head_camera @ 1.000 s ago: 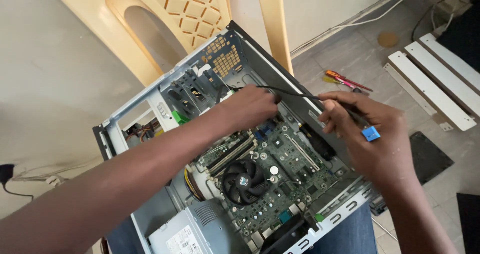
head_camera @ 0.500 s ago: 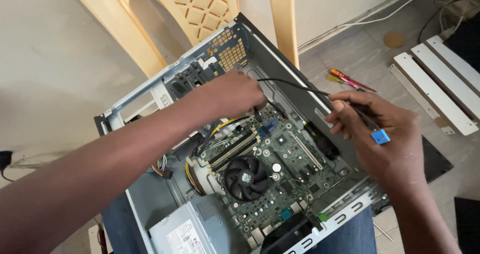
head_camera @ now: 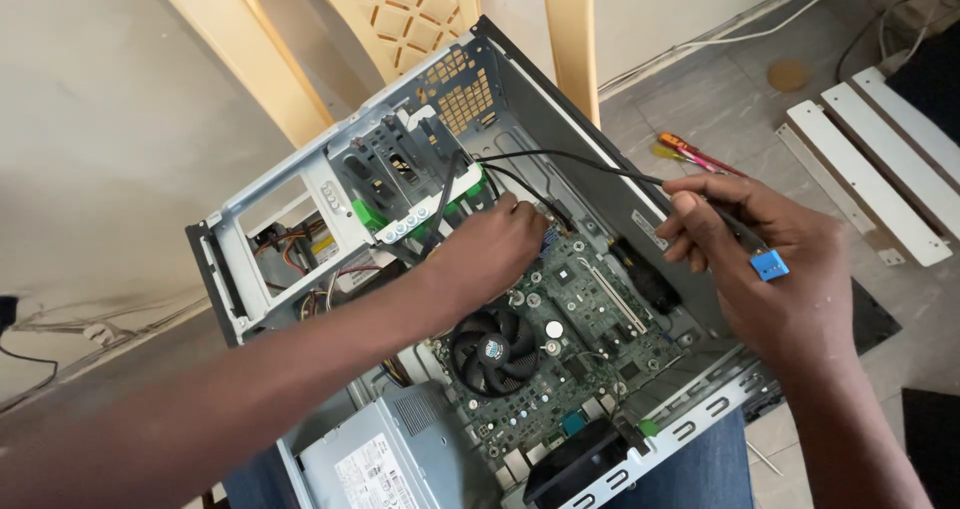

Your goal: The person works inside an open desktop computer case, using a screwdriver to loosen screws and disconnecting various cables from the motherboard. They handle the internal components and wires, organizing them within the case.

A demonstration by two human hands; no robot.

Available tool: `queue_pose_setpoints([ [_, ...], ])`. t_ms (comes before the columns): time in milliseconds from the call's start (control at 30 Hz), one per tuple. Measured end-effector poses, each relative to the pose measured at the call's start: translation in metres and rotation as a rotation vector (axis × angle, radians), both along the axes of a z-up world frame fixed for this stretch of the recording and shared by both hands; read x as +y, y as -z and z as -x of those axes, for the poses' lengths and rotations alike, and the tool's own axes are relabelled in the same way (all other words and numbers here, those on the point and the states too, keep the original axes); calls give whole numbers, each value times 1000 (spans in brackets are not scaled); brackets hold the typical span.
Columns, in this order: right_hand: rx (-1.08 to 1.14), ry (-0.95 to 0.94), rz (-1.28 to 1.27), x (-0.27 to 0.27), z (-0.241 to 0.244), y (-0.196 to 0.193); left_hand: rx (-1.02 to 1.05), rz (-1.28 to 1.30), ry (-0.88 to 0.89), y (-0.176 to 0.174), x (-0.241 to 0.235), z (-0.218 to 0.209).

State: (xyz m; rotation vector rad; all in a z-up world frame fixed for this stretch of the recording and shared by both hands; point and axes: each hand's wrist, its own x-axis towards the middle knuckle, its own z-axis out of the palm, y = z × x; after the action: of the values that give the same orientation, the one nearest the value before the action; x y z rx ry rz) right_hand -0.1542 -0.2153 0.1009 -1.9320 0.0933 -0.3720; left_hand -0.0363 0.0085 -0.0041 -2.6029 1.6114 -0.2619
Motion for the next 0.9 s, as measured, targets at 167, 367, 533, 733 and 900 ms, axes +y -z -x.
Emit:
queue_pose_setpoints([
  [167, -34, -43, 4, -5, 0, 4, 426, 103, -250, -36, 15, 19],
  [367, -15, -30, -30, -9, 1, 9, 216, 113, 1, 15, 41, 5],
  [533, -45, -38, 20, -9, 2, 6, 203, 119, -59, 11, 29, 10],
  [733, -66, -45, 63, -10, 1, 5, 170, 106, -70, 22, 28, 6],
  [900, -64, -37, 54, -9, 1, 6, 177, 22, -108, 18, 27, 8],
])
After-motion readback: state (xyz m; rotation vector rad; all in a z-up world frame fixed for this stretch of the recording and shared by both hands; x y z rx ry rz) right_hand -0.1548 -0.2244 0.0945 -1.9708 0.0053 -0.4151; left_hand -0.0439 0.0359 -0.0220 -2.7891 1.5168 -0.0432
